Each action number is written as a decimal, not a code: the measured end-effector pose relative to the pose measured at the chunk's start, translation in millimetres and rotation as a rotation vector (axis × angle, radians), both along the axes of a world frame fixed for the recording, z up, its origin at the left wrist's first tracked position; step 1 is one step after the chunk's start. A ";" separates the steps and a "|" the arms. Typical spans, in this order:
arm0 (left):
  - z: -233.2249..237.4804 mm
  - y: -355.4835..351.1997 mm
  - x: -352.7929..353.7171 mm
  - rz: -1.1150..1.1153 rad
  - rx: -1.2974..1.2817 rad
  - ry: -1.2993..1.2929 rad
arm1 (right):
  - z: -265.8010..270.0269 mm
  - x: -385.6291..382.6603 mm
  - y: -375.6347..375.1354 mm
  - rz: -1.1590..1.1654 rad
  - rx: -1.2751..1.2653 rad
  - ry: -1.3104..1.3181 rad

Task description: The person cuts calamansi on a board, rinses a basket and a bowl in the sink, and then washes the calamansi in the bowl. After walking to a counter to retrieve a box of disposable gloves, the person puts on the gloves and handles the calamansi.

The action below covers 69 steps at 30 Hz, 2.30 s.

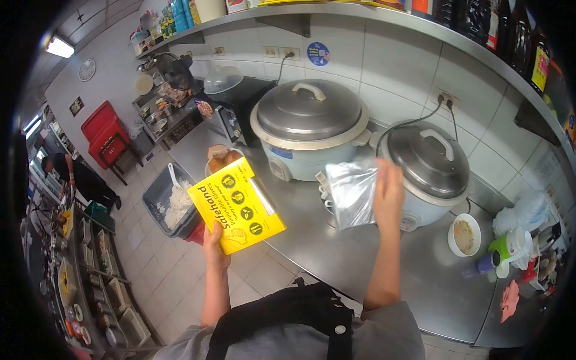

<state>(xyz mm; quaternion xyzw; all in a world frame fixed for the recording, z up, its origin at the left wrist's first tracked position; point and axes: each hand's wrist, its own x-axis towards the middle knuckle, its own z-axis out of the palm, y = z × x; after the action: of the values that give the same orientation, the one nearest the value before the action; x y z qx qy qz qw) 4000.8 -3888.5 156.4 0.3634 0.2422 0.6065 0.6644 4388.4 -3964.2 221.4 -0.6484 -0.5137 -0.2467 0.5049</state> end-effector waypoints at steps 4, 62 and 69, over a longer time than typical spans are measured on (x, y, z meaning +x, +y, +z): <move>6.2 1.1 6.1 -0.050 -0.012 0.002 | -11.6 -17.1 1.7 0.609 0.025 0.944; -26.2 -36.4 -206.3 0.328 -0.159 0.093 | -82.0 -400.8 67.5 1.334 -0.667 0.985; -38.3 -50.9 -418.1 1.293 0.033 1.041 | -77.2 -508.9 130.5 1.577 -1.216 1.021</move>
<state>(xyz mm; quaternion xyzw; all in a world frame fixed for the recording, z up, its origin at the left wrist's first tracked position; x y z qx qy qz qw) 3582.7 -3939.4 118.1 0.3964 0.6708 0.6266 -0.0176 3879.5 -3833.8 144.2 -0.3055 -0.5487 0.7296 0.2706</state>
